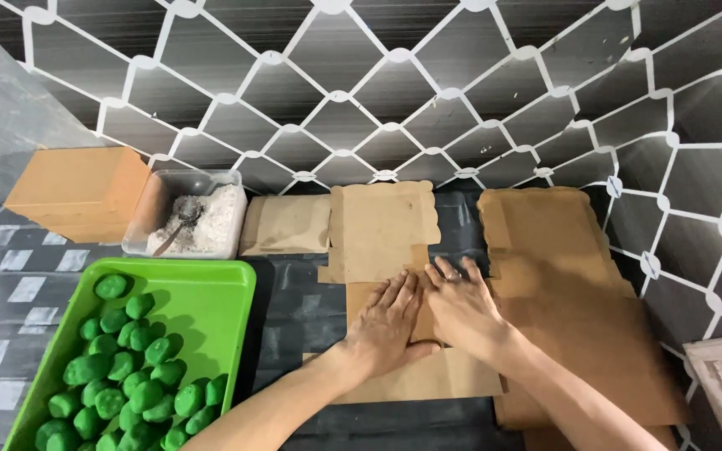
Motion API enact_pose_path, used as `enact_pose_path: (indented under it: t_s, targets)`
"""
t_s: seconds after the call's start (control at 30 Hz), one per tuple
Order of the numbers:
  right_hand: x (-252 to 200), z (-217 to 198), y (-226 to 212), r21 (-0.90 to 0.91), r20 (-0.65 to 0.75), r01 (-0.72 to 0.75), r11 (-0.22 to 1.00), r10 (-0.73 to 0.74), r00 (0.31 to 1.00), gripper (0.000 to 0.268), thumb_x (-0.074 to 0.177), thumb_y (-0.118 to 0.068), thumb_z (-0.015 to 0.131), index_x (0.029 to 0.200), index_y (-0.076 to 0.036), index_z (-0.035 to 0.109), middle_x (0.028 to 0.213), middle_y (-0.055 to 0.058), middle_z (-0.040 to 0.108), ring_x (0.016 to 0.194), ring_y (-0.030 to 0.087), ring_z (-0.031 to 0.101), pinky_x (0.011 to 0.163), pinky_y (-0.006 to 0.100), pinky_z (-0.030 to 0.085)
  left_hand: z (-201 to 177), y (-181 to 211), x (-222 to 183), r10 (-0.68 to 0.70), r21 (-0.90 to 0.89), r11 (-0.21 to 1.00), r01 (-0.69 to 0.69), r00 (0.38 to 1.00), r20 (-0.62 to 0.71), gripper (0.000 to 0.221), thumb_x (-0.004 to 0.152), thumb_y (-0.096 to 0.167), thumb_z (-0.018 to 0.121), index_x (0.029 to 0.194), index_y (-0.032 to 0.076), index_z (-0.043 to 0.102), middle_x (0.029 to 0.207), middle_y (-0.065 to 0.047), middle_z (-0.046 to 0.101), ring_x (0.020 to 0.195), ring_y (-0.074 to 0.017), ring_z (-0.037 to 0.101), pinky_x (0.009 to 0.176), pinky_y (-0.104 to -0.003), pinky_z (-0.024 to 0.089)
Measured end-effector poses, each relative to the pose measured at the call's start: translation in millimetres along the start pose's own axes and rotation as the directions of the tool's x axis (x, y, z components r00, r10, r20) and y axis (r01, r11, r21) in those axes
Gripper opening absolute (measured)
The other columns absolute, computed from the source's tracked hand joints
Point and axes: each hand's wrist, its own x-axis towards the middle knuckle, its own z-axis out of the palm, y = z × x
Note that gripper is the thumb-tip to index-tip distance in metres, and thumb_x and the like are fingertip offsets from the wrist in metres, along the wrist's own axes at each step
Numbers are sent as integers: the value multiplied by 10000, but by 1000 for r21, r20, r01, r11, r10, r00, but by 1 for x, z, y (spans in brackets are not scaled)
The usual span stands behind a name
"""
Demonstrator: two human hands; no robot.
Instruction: Folding a flat cardboard box into its assembled shape on a work surface.
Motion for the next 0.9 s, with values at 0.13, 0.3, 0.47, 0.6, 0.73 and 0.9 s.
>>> enact_pose_path:
  t_s: [0.13, 0.3, 0.47, 0.6, 0.73, 0.9]
  targets:
    - [19, -7, 9, 99, 24, -68, 993, 66, 998, 708, 824, -154, 581, 1503, -65, 402, 1604, 64, 379, 1517, 289, 273, 1152, 636, 241, 13, -1, -2, 19, 88, 996, -10, 994, -107, 1029, 941, 784, 311, 1579, -19, 218, 1637, -227, 239, 1524, -351, 197, 1231, -474, 121]
    - [21, -4, 8, 158, 2, -93, 983, 93, 996, 705, 801, -74, 609, 1480, -70, 417, 1592, 58, 404, 1294, 312, 431, 936, 534, 368, 11, -2, -1, 36, 18, 999, -34, 989, -141, 1039, 934, 773, 371, 1575, -31, 228, 1630, -234, 257, 1523, -357, 199, 1231, -471, 122]
    - [-3, 0, -6, 40, -51, -55, 998, 57, 997, 812, 682, -202, 756, 1424, -15, 485, 1513, 86, 493, 1220, 270, 486, 880, 541, 364, 15, -2, 2, 13, 72, 997, -7, 996, -84, 1065, 930, 821, 268, 1587, -10, 162, 1653, -212, 183, 1537, -331, 137, 1238, -456, 78]
    - [9, -6, 2, 152, 42, -74, 986, 68, 997, 769, 786, -117, 656, 1504, -56, 388, 1577, 68, 405, 1338, 293, 409, 1065, 591, 319, 10, -1, -2, 23, 38, 999, -20, 995, -99, 1020, 944, 780, 313, 1568, -23, 239, 1649, -219, 219, 1537, -342, 166, 1235, -466, 106]
    - [30, 4, 11, 132, -115, -94, 987, 110, 987, 656, 781, -76, 618, 1421, -68, 474, 1519, 69, 500, 1264, 305, 501, 890, 537, 382, 7, -2, -1, 33, 28, 999, -30, 994, -101, 1030, 942, 763, 363, 1581, -29, 201, 1630, -236, 250, 1520, -367, 200, 1227, -479, 137]
    - [15, 19, 4, 26, 3, -29, 999, 29, 1000, 780, 818, -194, 643, 1525, -23, 361, 1564, 142, 415, 1332, 325, 424, 985, 514, 360, 11, -2, -2, 14, 38, 999, -10, 993, -114, 1057, 927, 796, 346, 1591, -8, 170, 1658, -201, 188, 1537, -317, 151, 1234, -450, 95]
